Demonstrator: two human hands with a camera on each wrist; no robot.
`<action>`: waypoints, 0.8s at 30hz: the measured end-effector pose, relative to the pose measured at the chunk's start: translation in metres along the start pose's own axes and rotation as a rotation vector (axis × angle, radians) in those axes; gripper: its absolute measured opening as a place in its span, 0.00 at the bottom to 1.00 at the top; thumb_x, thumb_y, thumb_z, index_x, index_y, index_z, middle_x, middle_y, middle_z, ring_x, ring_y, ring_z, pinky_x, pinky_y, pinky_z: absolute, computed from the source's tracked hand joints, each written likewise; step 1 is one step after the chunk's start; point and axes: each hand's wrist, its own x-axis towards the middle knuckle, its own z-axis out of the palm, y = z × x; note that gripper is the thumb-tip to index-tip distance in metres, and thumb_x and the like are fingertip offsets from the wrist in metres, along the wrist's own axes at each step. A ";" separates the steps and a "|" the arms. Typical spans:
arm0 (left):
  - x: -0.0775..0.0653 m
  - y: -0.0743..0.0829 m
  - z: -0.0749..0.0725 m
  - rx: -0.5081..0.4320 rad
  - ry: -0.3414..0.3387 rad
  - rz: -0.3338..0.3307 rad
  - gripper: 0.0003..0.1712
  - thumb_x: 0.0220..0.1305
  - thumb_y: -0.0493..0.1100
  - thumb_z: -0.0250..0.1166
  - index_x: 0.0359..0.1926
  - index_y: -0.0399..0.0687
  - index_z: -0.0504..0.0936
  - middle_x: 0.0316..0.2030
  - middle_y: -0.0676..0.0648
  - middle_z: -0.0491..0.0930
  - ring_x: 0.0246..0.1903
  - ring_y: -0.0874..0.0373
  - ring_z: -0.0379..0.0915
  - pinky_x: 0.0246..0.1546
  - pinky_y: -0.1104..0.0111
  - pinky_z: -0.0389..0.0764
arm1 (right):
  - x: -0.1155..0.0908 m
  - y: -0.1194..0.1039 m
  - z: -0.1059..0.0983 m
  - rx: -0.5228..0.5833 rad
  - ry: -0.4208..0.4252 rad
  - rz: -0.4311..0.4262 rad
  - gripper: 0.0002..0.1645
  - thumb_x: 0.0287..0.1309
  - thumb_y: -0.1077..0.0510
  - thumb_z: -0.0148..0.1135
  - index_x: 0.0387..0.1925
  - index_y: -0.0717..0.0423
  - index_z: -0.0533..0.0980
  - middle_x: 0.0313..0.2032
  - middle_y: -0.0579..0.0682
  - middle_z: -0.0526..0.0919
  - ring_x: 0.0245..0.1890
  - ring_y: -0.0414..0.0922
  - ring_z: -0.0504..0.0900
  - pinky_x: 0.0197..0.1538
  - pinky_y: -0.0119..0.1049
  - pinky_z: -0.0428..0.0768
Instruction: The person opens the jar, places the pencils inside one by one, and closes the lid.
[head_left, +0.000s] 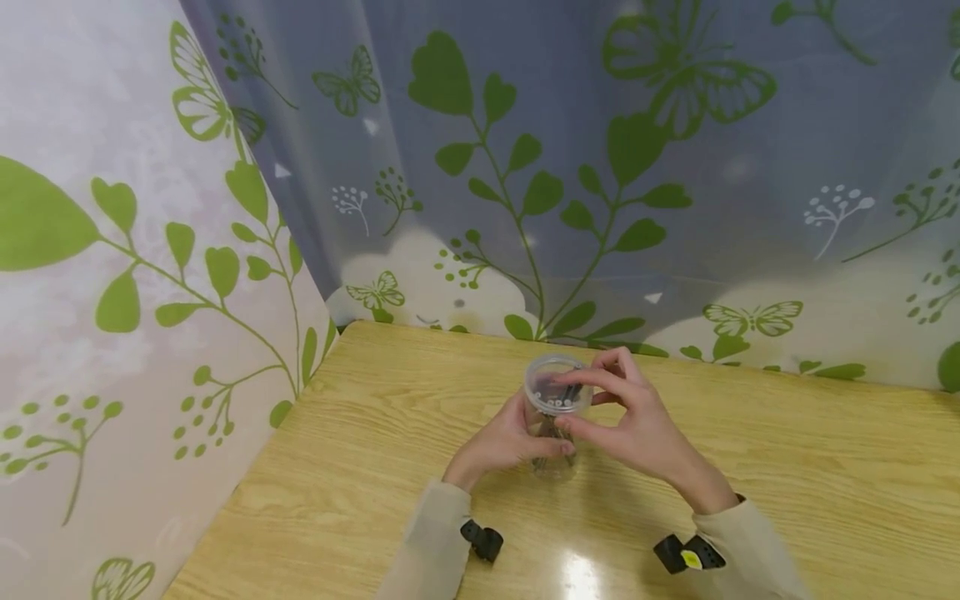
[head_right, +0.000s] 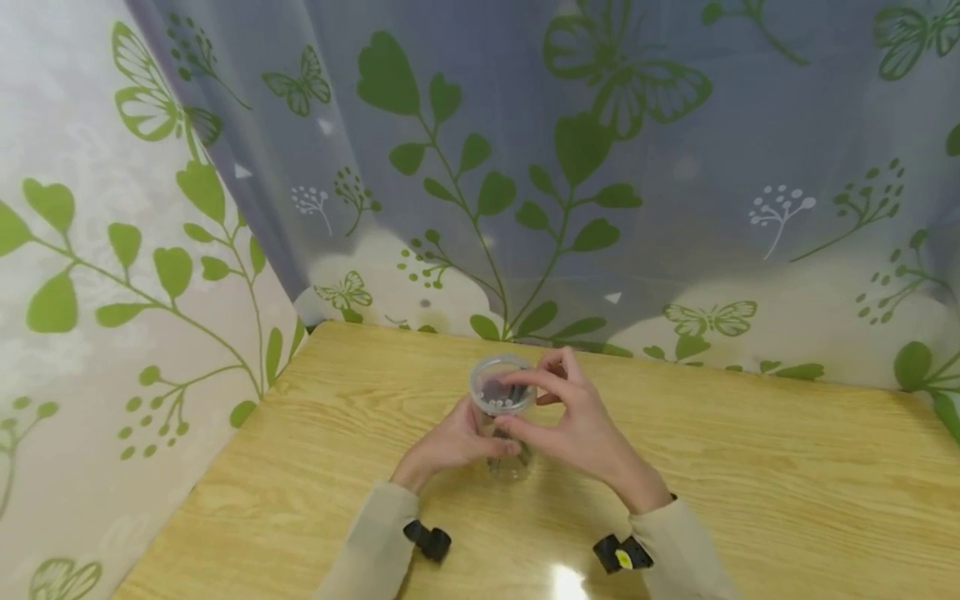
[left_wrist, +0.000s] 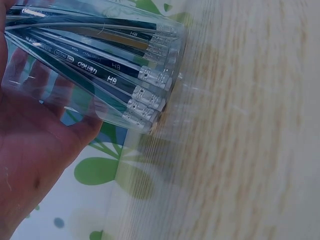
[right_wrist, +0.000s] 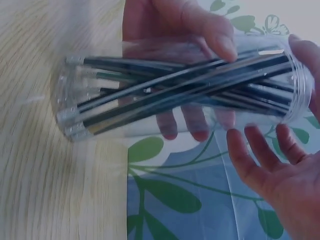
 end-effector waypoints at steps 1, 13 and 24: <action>0.000 0.000 0.000 -0.002 0.001 0.003 0.51 0.63 0.35 0.72 0.77 0.69 0.54 0.75 0.54 0.65 0.75 0.59 0.60 0.77 0.50 0.60 | 0.000 0.001 -0.001 0.011 0.001 0.002 0.30 0.53 0.65 0.77 0.59 0.48 0.81 0.46 0.48 0.68 0.47 0.40 0.72 0.47 0.34 0.84; 0.000 0.003 0.001 -0.004 0.019 -0.014 0.52 0.61 0.33 0.72 0.78 0.64 0.54 0.74 0.53 0.66 0.76 0.59 0.60 0.79 0.53 0.57 | 0.004 0.004 -0.005 0.043 -0.018 -0.037 0.25 0.52 0.69 0.76 0.53 0.53 0.81 0.60 0.54 0.77 0.58 0.34 0.75 0.47 0.32 0.85; 0.000 0.003 0.002 -0.014 0.018 0.000 0.51 0.62 0.35 0.73 0.77 0.65 0.56 0.74 0.53 0.67 0.76 0.57 0.61 0.78 0.48 0.56 | 0.004 0.003 -0.003 0.016 0.000 0.008 0.32 0.52 0.66 0.76 0.59 0.56 0.76 0.65 0.52 0.73 0.57 0.35 0.76 0.47 0.32 0.84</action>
